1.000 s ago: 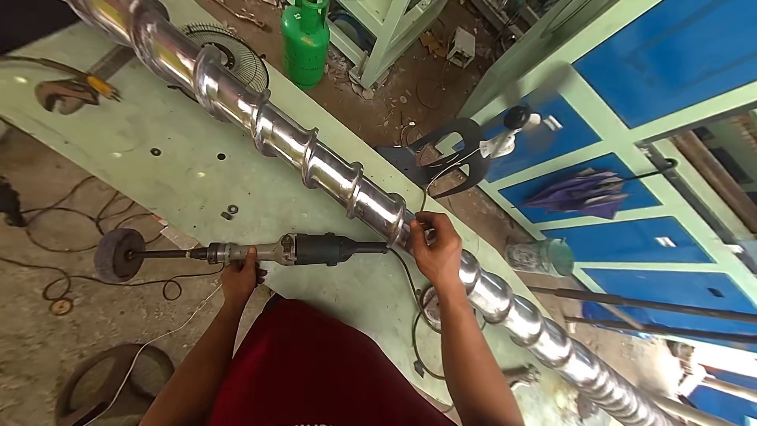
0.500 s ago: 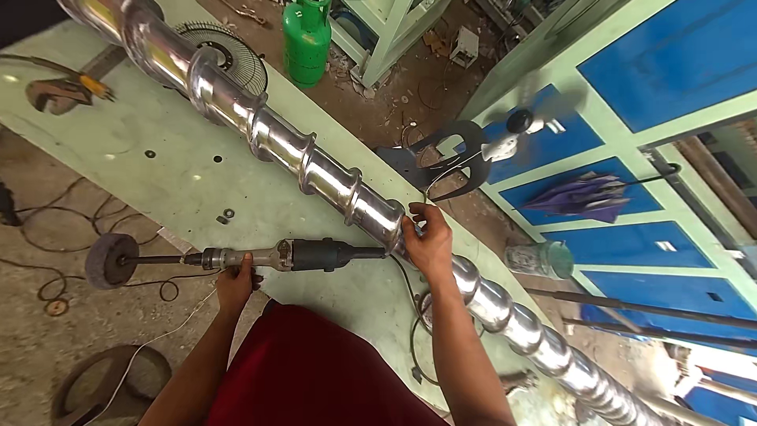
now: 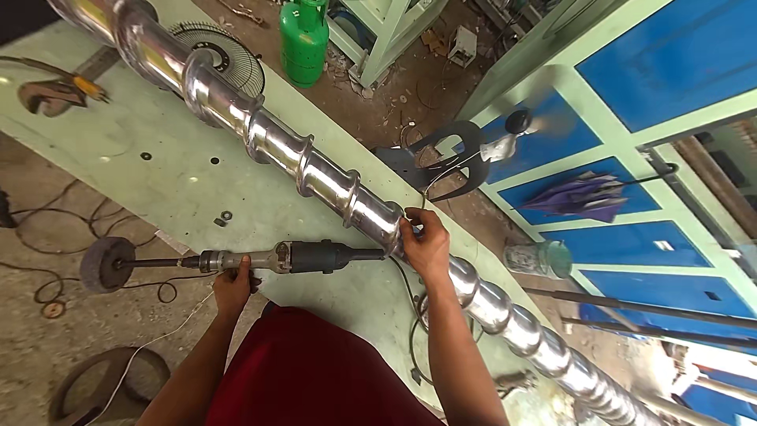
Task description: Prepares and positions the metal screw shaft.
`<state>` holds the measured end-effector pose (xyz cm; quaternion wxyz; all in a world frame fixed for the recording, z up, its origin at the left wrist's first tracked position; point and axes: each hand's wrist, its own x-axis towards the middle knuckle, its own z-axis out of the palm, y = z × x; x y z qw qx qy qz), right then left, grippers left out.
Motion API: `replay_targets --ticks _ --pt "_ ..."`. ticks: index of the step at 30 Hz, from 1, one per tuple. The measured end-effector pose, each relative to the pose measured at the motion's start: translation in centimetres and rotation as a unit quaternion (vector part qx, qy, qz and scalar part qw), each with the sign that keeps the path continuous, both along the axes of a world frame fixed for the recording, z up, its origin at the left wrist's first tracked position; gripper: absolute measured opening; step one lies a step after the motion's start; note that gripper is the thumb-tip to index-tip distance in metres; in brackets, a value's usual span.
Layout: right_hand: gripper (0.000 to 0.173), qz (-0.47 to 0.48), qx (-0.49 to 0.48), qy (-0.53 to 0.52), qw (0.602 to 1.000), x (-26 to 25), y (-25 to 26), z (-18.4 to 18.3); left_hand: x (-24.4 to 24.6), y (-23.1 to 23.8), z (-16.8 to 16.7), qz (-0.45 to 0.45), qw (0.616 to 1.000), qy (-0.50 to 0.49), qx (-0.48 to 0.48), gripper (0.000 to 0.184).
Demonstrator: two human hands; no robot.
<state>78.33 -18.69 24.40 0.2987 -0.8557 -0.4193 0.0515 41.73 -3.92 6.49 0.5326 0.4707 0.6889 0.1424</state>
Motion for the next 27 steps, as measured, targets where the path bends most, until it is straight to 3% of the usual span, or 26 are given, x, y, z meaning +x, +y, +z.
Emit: replay_targets --ticks 10,16,27 --pt "0.035 0.140 -0.136 -0.034 0.980 3.1 2.3 2.0 0.0 0.1 0.0 0.004 1.000 0.004 0.002 0.052" --pt "0.064 0.169 -0.193 -0.015 0.966 4.3 4.1 1.9 0.0 0.0 0.0 0.004 1.000 0.003 0.004 0.053" --pt "0.067 0.203 -0.172 -0.032 0.963 4.8 4.1 2.7 -0.2 0.0 -0.2 0.005 1.000 0.011 0.002 0.054"
